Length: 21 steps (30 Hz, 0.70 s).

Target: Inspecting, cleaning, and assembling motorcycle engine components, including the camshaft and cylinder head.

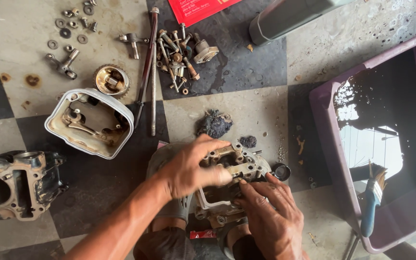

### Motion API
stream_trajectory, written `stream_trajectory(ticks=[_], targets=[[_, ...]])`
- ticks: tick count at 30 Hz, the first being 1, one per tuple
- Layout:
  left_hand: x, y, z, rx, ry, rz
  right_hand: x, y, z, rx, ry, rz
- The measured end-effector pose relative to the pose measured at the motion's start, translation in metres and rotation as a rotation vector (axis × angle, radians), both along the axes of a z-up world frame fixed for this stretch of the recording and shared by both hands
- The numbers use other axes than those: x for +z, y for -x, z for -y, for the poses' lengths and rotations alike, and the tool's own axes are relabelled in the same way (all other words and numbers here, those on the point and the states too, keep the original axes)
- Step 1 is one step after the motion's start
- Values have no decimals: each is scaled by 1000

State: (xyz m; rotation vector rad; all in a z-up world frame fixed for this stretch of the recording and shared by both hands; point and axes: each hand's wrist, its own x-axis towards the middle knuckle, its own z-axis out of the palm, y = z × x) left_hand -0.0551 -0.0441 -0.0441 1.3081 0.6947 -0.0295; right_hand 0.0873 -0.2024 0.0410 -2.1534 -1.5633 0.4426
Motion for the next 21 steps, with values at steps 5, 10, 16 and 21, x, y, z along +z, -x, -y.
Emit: stream_trajectory(ticks=[5,10,16,21], targets=[[20,-1,8,-79,-190,-20,-2,4,4,6,26,13],[4,6,22,-16,-304,29,-1,4,1,-2,21,2],[14,3,20,48,-271,26,-2,4,4,20,24,7],[10,5,22,70,-273,32,0,3,0,43,30,-8]])
